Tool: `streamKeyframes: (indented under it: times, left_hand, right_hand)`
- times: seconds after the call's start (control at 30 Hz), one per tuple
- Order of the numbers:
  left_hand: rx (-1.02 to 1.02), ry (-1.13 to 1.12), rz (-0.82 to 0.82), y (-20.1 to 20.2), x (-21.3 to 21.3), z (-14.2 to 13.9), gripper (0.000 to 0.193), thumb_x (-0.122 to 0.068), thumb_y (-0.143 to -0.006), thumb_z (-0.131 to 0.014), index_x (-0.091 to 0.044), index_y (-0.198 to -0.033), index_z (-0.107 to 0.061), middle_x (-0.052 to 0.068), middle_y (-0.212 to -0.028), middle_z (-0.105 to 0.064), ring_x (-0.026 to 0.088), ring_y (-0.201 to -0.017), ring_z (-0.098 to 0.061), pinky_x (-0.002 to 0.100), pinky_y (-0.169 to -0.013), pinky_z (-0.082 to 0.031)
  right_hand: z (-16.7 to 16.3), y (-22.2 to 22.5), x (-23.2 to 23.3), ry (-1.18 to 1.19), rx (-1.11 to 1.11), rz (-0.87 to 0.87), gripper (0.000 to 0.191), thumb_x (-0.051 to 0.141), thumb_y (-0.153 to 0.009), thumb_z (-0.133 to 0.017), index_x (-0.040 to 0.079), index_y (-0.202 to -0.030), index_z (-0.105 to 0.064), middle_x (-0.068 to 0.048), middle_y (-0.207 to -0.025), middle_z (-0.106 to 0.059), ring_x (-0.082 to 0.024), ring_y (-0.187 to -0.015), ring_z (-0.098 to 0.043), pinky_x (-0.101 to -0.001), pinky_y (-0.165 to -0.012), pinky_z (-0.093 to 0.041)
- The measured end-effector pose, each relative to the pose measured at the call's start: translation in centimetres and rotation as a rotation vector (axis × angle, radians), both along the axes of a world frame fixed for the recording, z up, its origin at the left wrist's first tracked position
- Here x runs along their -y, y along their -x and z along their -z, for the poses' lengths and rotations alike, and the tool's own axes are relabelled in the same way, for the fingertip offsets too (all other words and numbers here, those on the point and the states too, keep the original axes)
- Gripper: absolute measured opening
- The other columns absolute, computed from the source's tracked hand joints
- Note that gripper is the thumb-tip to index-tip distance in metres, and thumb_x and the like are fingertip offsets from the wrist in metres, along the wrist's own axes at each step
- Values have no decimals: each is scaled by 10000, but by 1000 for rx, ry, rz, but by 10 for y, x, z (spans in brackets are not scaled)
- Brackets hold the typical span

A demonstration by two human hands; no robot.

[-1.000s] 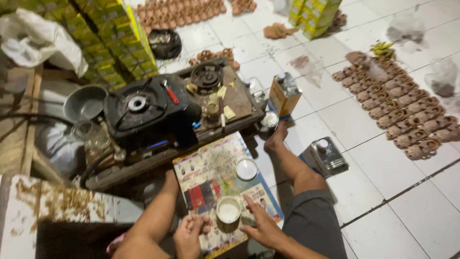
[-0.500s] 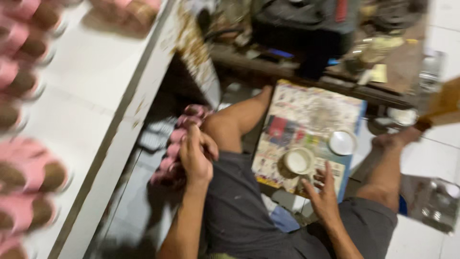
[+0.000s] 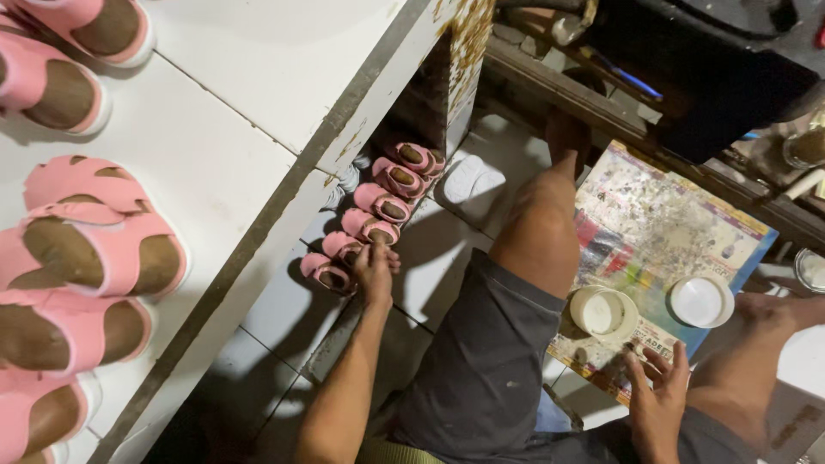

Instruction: The person sits on the floor and presses and rubs the pink straps of a child's sandal against the sole, working the straps one at a time and turning the sandal over to press the underside. Finished sandals are lined up on the floor beside them.

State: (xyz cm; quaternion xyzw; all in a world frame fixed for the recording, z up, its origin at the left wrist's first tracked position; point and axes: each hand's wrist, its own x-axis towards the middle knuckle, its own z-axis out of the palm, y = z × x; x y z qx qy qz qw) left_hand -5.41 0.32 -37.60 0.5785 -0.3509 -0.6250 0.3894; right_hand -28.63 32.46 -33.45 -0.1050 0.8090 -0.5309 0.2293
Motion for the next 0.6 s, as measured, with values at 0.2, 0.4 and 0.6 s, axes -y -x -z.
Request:
streamKeyframes:
  times: [0.2,0.4,0.6]
  left_hand:
    - [307,487,23,-5,-2,13,290,-311,-1029,-691,-25,-1075,-667,50,-981,-682,161,-898,-627,299,-832,-526]
    - [1511,615,-585,-43,25,1,463,-319,-962,-753,-73,-1309,-570,94,-1238,-642,272,-1149,-587,438,-1001,-441]
    - [312,-346,-91,-50,37,0,481,-362,-967,-724,-96,-1339,-572,87,-1245,-632,268,-1150,-587,433,-990,-472]
  right_hand:
    - [11,-5,9,-22,-12,-40,861,115,-1023,-680,-18,-1713,-183,-259,-1454,-551,-256,-1224,-595,-349,-986,-512]
    - [14,-4,5,34,-7,-28,808,100,-1059,-653,-12,-1720,-201,-256,-1450,-553,-242,-1225,-605,-353,-1000,-529]
    - [13,8,-14,59,-58,-17,738,97,-1037,-633,15,-1671,-265,-230,-1412,-568,-236,-1203,-605,-354,-981,-535]
